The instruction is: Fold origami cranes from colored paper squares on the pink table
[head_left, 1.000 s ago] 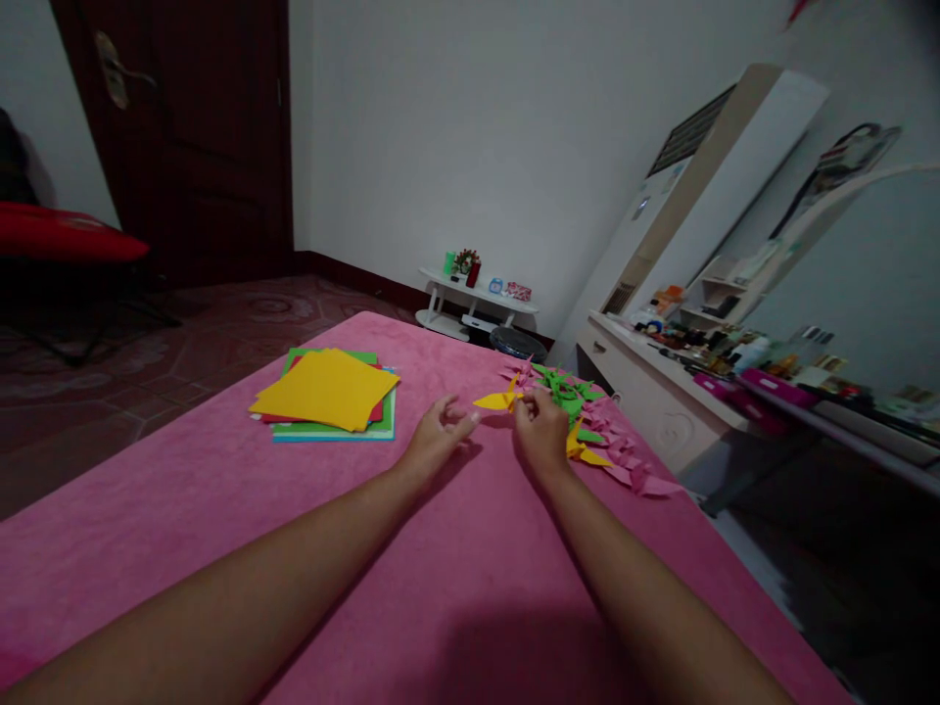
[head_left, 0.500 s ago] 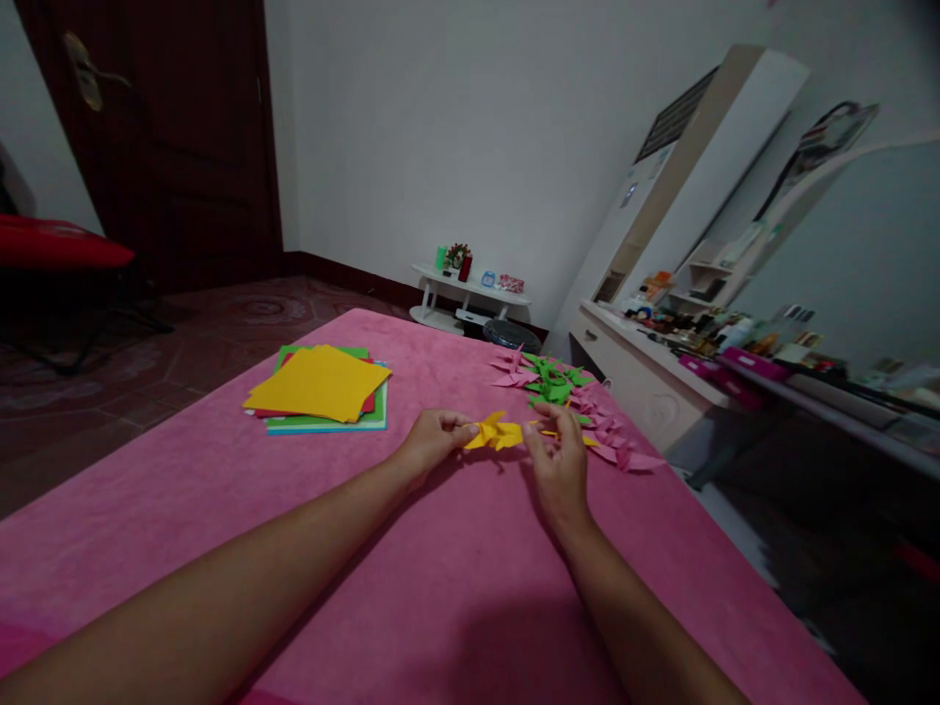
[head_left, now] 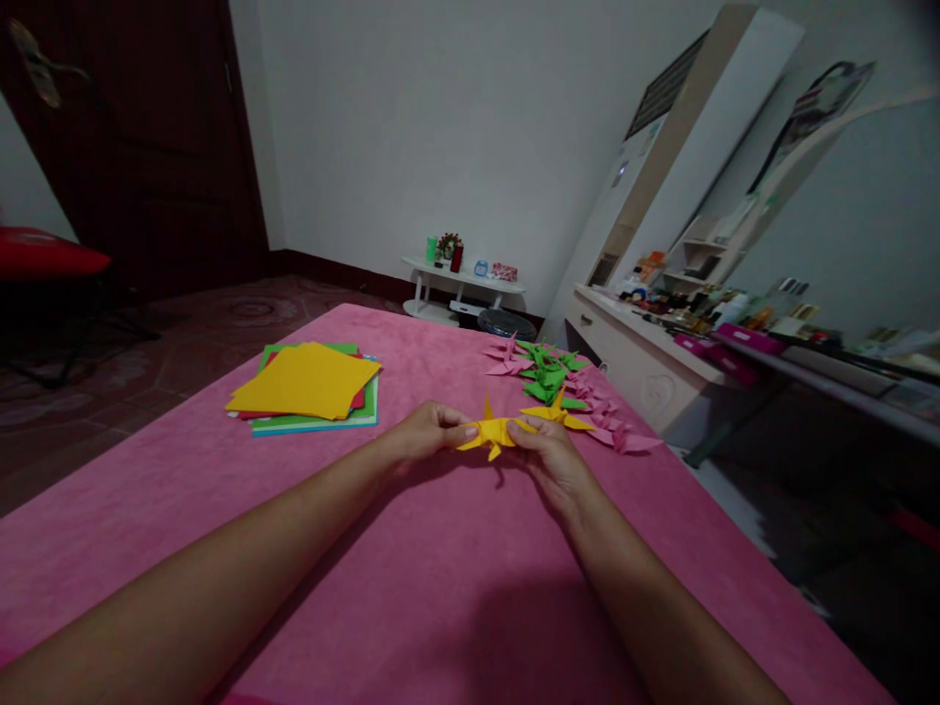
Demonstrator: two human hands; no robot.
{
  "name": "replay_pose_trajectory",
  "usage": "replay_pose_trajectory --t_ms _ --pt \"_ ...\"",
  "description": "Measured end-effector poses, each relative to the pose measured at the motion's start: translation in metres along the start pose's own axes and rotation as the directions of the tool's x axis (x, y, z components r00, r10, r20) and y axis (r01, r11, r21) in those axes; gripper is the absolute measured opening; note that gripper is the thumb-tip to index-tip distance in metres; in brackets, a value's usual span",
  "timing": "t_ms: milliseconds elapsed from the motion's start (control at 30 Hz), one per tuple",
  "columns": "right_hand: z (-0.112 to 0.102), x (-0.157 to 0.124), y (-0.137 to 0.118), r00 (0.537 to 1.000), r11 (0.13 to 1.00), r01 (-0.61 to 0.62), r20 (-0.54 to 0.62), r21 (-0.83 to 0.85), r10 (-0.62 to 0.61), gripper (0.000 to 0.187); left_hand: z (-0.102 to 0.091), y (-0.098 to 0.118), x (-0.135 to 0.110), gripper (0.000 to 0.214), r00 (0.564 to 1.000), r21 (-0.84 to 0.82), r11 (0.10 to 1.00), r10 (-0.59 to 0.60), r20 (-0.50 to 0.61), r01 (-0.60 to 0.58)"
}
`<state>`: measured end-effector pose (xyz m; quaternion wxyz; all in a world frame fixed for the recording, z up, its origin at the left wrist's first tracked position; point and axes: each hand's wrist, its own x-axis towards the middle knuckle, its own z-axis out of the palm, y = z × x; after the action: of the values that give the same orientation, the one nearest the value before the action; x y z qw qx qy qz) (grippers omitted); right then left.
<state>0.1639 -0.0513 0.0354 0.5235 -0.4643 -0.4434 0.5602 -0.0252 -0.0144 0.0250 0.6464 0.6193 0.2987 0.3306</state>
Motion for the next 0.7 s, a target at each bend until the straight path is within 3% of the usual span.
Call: replay_pose_trajectory --t_ms 133,267,700 --pt "0.01 -0.006 -0.002 0.999 0.964 0.017 0.033 0.265 -0.027 0.021 0.003 0.006 -0.005 0.037 0.997 -0.256 0.967 0.027 0.068 -0.008" --pt "0.019 -0.01 0.001 0.995 0.911 0.037 0.07 0.411 -0.072 0.02 0.008 0.005 -0.007 0.035 0.994 -0.406 0.914 0.064 0.092 -0.021" --pt "0.018 -0.007 0.008 0.998 0.858 0.056 0.003 0.51 -0.067 0.011 0.009 -0.004 -0.002 0.038 0.995 -0.468 0.881 0.094 0.025 -0.071"
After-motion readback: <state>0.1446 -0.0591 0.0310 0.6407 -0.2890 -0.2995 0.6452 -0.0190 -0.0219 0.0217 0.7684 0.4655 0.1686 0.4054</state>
